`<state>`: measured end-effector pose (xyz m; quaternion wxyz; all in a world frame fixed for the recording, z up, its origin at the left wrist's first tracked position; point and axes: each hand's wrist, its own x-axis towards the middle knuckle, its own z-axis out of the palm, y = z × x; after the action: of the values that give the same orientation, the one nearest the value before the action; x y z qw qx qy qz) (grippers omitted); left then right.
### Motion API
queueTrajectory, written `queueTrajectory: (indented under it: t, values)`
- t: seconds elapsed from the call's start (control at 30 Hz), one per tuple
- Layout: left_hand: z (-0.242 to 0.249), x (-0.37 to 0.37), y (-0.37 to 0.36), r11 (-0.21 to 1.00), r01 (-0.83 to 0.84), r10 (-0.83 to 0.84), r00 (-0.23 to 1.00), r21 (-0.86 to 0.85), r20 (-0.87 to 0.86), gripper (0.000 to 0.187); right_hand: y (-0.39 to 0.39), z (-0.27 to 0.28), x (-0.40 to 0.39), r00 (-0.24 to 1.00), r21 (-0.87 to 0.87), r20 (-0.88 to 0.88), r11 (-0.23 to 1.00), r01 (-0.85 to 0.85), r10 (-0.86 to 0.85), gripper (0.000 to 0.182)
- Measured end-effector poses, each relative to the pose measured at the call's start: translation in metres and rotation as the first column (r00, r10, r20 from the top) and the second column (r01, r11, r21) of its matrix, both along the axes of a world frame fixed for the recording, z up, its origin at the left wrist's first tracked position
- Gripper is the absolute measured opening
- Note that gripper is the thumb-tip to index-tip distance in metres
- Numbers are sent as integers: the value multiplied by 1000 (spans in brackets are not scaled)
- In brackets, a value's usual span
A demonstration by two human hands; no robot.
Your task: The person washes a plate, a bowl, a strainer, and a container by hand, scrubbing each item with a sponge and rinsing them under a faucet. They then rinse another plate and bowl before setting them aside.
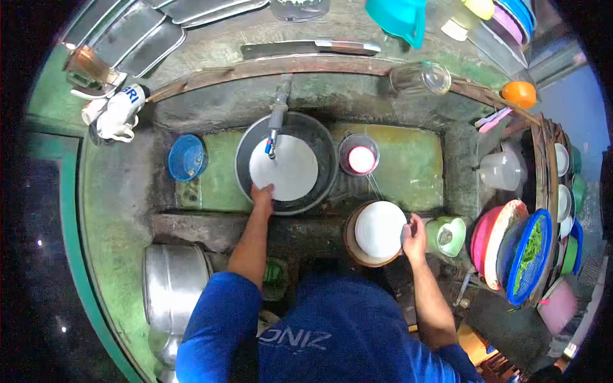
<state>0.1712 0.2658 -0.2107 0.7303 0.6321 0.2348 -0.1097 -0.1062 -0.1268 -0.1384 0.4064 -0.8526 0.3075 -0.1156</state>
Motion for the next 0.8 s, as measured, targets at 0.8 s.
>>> queueTrajectory:
  t: [0.8]
  values:
    - [96,-9,-89,948,139,-130,990,-285,51,54,72,61,161,913,-34,54,914,-404,405,35]
